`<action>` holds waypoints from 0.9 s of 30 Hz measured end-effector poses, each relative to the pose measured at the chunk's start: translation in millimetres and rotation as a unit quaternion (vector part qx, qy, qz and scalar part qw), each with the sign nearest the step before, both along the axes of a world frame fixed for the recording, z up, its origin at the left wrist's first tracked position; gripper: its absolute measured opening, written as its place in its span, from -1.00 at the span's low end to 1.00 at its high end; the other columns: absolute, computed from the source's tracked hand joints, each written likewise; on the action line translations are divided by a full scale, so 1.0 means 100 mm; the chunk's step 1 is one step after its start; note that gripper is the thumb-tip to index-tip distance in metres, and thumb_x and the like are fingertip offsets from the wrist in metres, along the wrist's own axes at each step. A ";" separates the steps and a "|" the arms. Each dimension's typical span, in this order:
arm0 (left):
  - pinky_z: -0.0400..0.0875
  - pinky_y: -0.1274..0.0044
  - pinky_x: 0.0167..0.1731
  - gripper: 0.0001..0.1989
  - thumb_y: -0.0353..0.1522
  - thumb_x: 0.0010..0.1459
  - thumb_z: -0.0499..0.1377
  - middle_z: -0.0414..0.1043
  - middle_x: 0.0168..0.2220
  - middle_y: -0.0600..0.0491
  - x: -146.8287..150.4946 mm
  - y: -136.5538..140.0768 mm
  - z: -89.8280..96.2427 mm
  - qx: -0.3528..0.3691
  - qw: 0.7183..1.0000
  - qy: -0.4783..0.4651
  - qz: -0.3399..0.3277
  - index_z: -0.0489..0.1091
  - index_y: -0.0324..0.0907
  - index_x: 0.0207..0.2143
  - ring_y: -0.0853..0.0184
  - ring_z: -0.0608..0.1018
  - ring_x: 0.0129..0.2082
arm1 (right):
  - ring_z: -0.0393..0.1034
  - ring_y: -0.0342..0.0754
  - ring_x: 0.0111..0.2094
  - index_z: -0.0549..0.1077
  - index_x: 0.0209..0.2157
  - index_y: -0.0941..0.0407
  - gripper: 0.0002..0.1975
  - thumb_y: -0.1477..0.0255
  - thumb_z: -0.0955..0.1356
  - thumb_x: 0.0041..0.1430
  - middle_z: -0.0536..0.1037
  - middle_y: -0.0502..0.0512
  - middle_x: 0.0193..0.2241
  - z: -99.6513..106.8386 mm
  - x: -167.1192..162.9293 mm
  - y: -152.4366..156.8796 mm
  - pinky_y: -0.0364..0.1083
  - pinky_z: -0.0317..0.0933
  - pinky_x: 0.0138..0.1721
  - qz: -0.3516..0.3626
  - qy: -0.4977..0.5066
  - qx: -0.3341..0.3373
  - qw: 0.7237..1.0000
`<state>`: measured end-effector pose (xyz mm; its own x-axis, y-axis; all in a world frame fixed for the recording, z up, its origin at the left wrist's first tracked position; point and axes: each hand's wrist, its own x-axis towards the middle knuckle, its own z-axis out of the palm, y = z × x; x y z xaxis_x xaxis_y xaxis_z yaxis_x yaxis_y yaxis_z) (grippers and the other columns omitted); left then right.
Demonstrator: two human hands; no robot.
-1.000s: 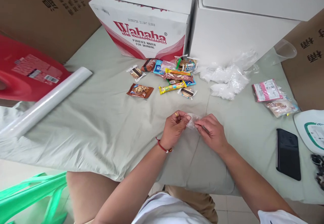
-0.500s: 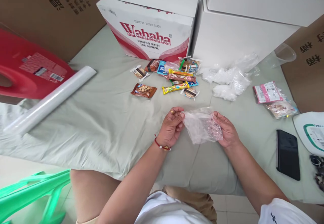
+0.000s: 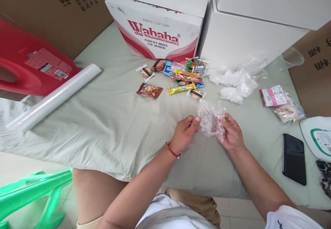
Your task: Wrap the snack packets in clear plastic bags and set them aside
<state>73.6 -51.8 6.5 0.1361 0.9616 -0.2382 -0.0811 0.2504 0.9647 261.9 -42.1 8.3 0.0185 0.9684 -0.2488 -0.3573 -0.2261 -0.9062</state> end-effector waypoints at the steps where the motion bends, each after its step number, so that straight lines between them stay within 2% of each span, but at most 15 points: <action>1: 0.17 0.53 -0.50 -0.46 0.15 0.17 0.19 0.36 -0.49 0.11 0.03 0.02 0.00 -0.010 1.000 0.021 -0.004 0.35 -0.15 -0.40 0.41 0.33 -0.52 | 0.26 -0.19 -0.55 0.50 -0.38 0.02 -0.64 0.16 0.62 -0.08 0.42 -0.10 -0.54 0.00 -0.02 -0.01 -0.18 0.25 -0.49 0.010 -0.001 -0.001 1.000; 4: 0.19 0.54 -0.47 -0.58 -0.01 0.06 0.36 0.32 -0.51 0.15 0.11 0.07 -0.02 -0.020 0.999 0.042 -0.008 0.37 -0.16 -0.40 0.41 0.33 -0.50 | 0.23 -0.19 -0.56 0.49 -0.41 0.03 -0.62 0.13 0.63 -0.11 0.42 -0.09 -0.55 0.01 -0.06 -0.04 -0.16 0.23 -0.50 0.050 -0.016 -0.001 0.999; 7: 0.25 0.56 -0.45 -0.63 -0.09 0.10 0.32 0.32 -0.52 0.16 0.10 0.06 -0.03 -0.041 0.998 -0.043 0.030 0.31 -0.15 -0.47 0.43 0.35 -0.49 | 0.18 -0.18 -0.58 0.48 -0.41 0.02 -0.58 0.09 0.63 -0.14 0.39 -0.10 -0.56 0.00 -0.06 -0.04 -0.15 0.19 -0.54 0.059 -0.035 -0.002 0.998; 12: 0.49 0.54 -0.26 -0.60 -0.15 -0.02 0.44 0.52 -0.29 0.07 -0.16 -0.05 0.02 -0.111 0.960 -0.218 0.137 0.31 -0.15 -0.40 0.41 0.56 -0.28 | 0.01 -0.23 -0.62 0.47 -0.39 0.01 -0.61 0.14 0.62 -0.11 0.24 -0.16 -0.60 -0.02 0.01 0.04 -0.19 0.04 -0.62 0.054 -0.017 0.010 0.998; 17: 0.57 0.55 -0.27 -0.63 -0.31 -0.08 0.50 0.52 -0.35 0.11 -0.47 -0.13 0.06 -0.135 0.928 -0.297 0.181 0.33 -0.18 -0.43 0.47 0.55 -0.39 | 0.03 -0.24 -0.59 0.51 -0.42 0.04 -0.64 0.20 0.64 -0.13 0.28 -0.11 -0.58 0.02 0.08 0.10 -0.21 -0.02 -0.64 0.063 -0.011 -0.005 0.998; 23: 0.46 0.70 -0.51 -0.73 -0.46 -0.05 0.45 0.46 -0.44 0.15 -0.84 -0.16 0.07 -0.151 0.905 -0.325 0.228 0.38 -0.20 -0.41 0.53 0.52 -0.49 | 0.05 -0.26 -0.58 0.52 -0.44 0.06 -0.63 0.24 0.66 -0.21 0.33 -0.09 -0.56 0.10 0.24 0.20 -0.23 -0.02 -0.64 0.033 -0.037 -0.026 0.998; 25: 0.45 0.72 -0.51 -0.70 -0.45 -0.07 0.46 0.46 -0.43 0.15 -0.93 -0.18 0.08 -0.148 0.913 -0.303 0.231 0.37 -0.20 -0.40 0.52 0.53 -0.48 | 0.07 -0.25 -0.57 0.52 -0.45 0.08 -0.62 0.24 0.66 -0.22 0.36 -0.07 -0.53 0.08 0.31 0.25 -0.22 -0.02 -0.64 0.032 -0.067 -0.031 0.997; 27: 0.45 0.70 -0.50 -0.66 -0.40 -0.09 0.49 0.44 -0.43 0.16 -0.97 -0.22 0.09 -0.145 0.933 -0.252 0.211 0.36 -0.20 -0.40 0.51 0.53 -0.47 | 0.09 -0.24 -0.56 0.54 -0.43 0.09 -0.62 0.21 0.65 -0.21 0.36 -0.06 -0.54 0.03 0.38 0.29 -0.21 0.00 -0.63 0.034 -0.119 -0.030 0.992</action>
